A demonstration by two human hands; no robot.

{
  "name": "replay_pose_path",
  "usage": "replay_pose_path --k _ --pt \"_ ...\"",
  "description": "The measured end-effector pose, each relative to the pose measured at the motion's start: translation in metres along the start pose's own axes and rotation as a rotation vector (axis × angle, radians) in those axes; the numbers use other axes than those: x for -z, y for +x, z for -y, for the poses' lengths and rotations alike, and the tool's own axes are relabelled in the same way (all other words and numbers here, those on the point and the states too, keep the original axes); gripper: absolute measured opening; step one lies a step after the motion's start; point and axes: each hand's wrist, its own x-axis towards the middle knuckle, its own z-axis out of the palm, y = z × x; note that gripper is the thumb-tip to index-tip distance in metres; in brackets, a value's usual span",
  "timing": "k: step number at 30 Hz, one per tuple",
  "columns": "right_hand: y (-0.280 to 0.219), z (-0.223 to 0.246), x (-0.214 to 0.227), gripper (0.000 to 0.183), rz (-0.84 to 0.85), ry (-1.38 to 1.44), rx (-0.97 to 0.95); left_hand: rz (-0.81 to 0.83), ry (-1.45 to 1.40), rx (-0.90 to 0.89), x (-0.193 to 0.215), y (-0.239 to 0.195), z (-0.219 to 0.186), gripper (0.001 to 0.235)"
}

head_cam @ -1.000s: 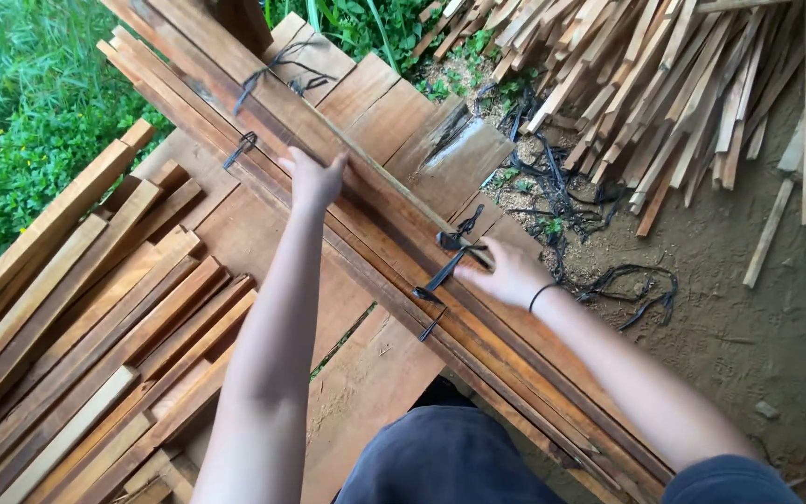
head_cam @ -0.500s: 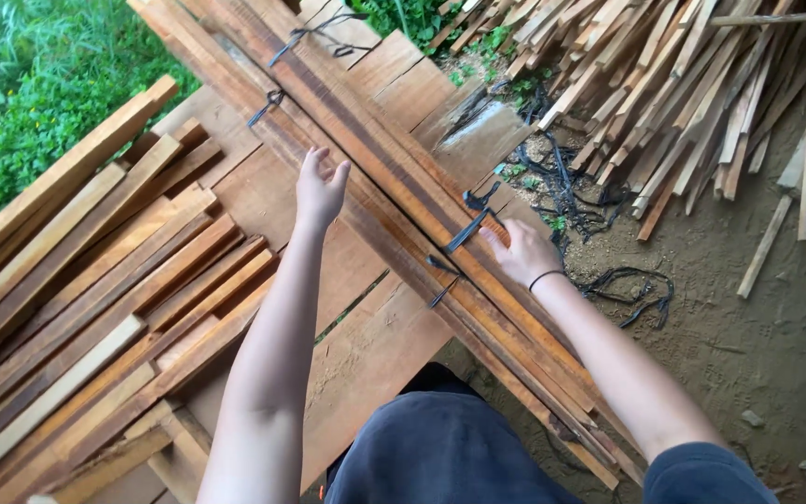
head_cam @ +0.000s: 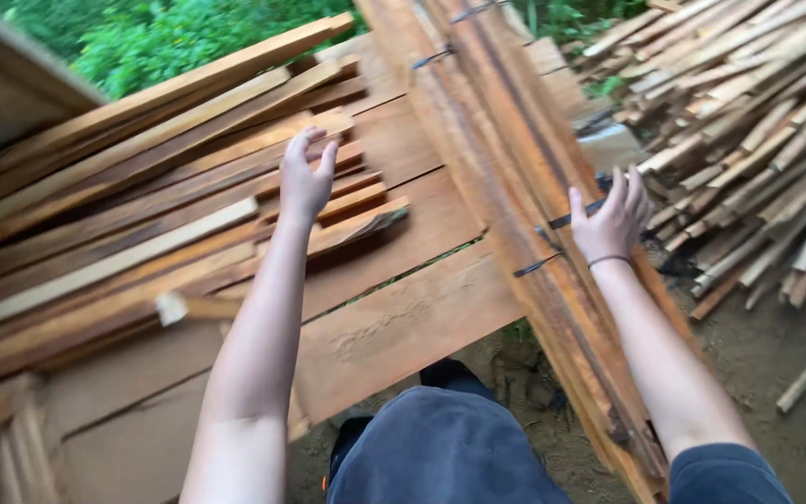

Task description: The person ties a bundle of wooden planks together using a black strap. They then pick up the tied bundle and place it on a nearby stack. Finally, the person arranges several loose wooden planks on a wooden workbench, aligning them in a row.

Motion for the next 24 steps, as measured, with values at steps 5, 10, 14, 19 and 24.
replay_pose_path --k 5,10,14,19,24 --pt "0.011 0.176 -0.001 0.065 0.044 0.441 0.143 -0.136 0.022 -0.074 0.14 -0.053 0.012 0.026" --pt "-0.014 0.364 0.038 0.061 0.24 0.781 0.23 -0.288 0.112 -0.071 0.295 -0.134 0.064 0.023" --pt "-0.04 0.475 0.055 0.059 0.32 0.904 0.335 -0.417 0.221 0.034 0.408 -0.202 0.11 0.023" --pt "-0.059 0.559 0.049 0.056 0.442 0.924 0.442 -0.522 0.356 0.168 0.496 -0.262 0.15 0.023" --pt "-0.07 0.601 0.015 0.043 0.761 0.621 0.362 -0.623 0.552 0.099 0.536 -0.282 0.167 0.021"
